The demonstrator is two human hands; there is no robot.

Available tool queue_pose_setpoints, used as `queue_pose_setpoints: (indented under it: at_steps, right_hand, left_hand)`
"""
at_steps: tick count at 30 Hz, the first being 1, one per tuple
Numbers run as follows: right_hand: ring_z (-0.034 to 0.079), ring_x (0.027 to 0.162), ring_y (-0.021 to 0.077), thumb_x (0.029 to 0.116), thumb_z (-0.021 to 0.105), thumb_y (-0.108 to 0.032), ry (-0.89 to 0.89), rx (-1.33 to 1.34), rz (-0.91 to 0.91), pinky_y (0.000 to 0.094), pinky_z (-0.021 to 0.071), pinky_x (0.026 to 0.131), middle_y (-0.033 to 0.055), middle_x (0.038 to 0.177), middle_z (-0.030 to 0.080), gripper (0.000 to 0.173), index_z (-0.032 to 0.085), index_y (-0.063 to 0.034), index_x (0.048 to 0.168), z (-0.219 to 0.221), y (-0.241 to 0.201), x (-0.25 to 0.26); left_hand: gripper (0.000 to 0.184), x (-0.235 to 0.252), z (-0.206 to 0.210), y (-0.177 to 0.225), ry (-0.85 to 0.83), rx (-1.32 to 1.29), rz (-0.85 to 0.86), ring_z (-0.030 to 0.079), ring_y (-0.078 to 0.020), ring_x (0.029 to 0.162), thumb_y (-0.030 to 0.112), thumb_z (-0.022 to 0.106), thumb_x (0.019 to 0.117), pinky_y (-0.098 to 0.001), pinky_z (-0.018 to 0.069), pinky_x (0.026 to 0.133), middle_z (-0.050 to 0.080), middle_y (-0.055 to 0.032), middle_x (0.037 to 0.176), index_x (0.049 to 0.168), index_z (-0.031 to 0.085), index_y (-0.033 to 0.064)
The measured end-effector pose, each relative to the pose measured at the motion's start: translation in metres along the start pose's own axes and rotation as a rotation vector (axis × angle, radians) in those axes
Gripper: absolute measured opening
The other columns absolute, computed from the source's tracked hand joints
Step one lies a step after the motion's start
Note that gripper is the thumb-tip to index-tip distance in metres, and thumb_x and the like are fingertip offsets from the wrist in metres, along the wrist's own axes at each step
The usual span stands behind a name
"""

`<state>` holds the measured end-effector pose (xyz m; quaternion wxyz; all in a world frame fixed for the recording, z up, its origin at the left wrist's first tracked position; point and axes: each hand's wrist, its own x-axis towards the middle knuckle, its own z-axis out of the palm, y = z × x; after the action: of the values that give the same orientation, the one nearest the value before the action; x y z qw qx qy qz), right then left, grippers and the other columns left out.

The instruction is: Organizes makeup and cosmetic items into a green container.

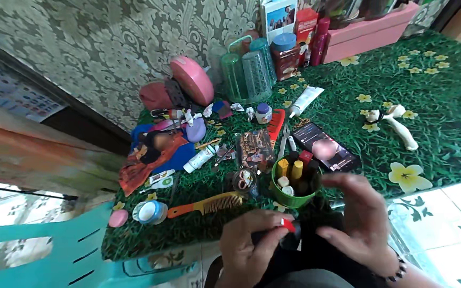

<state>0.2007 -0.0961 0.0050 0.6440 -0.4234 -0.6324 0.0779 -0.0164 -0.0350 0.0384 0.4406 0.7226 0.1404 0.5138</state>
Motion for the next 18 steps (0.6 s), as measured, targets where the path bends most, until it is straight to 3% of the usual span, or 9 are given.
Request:
queue_pose_setpoints:
  at_steps: [2, 4, 6, 10, 16, 18]
  right_hand:
    - [0.061, 0.117, 0.0177, 0.0957, 0.070, -0.040, -0.062, -0.068, -0.044, 0.0372, 0.0503, 0.102, 0.0000, 0.115, 0.069, 0.033, 0.068, -0.0180, 0.120, -0.009, -0.015, 0.001]
    - [0.057, 0.124, 0.0193, 0.0979, 0.067, -0.037, -0.108, -0.184, -0.097, 0.0381, 0.0450, 0.109, -0.0010, 0.114, 0.070, 0.023, 0.072, -0.0177, 0.108, -0.015, -0.026, 0.003]
    - [0.059, 0.124, 0.0215, 0.0978, 0.069, -0.034, -0.135, -0.180, -0.131, 0.0392, 0.0477, 0.108, 0.0017, 0.115, 0.070, 0.021, 0.072, -0.0155, 0.106, -0.020, -0.030, 0.008]
    - [0.067, 0.099, 0.0122, 0.0982, 0.070, -0.030, -0.198, -0.038, -0.105, 0.0266, 0.0570, 0.086, 0.0057, 0.104, 0.071, 0.025, 0.071, -0.0084, 0.110, -0.023, -0.037, 0.016]
    - [0.067, 0.097, 0.0137, 0.0954, 0.074, -0.016, -0.263, -0.035, -0.066, 0.0238, 0.0574, 0.083, 0.0108, 0.103, 0.068, 0.017, 0.073, -0.0033, 0.107, -0.019, -0.038, 0.017]
    - [0.067, 0.096, 0.0141, 0.0968, 0.072, -0.014, -0.269, -0.053, -0.073, 0.0241, 0.0572, 0.082, 0.0111, 0.101, 0.069, 0.014, 0.073, -0.0024, 0.105, -0.021, -0.037, 0.018]
  left_hand:
    - [0.013, -0.003, 0.006, -0.003, -0.039, -0.039, 0.045, 0.076, -0.0197, 0.097, 0.005, 0.071, 0.0958, -0.0342, 0.0651, 0.085, 0.076, -0.0078, 0.105, 0.108, 0.069, 0.0093]
    - [0.009, -0.002, 0.011, -0.006, -0.080, -0.044, 0.091, 0.076, -0.0202, 0.098, 0.004, 0.070, 0.0963, -0.0344, 0.0648, 0.086, 0.075, -0.0101, 0.104, 0.104, 0.067, 0.0059]
    - [0.006, 0.000, 0.016, -0.009, -0.100, -0.055, 0.113, 0.075, -0.0208, 0.098, 0.004, 0.069, 0.0971, -0.0344, 0.0643, 0.086, 0.075, -0.0115, 0.104, 0.102, 0.065, 0.0037]
    - [0.006, 0.001, 0.023, -0.010, -0.063, 0.003, 0.161, 0.075, -0.0169, 0.097, 0.007, 0.070, 0.0973, -0.0298, 0.0638, 0.084, 0.075, -0.0091, 0.105, 0.101, 0.065, 0.0047]
    - [0.014, 0.000, 0.027, -0.013, -0.028, 0.094, 0.148, 0.074, -0.0106, 0.100, 0.011, 0.074, 0.0951, -0.0253, 0.0631, 0.084, 0.076, 0.0013, 0.109, 0.107, 0.068, 0.0156]
    - [0.013, -0.001, 0.029, -0.015, -0.038, 0.127, 0.168, 0.073, -0.0092, 0.099, 0.012, 0.074, 0.0954, -0.0241, 0.0622, 0.084, 0.075, 0.0014, 0.107, 0.105, 0.067, 0.0152]
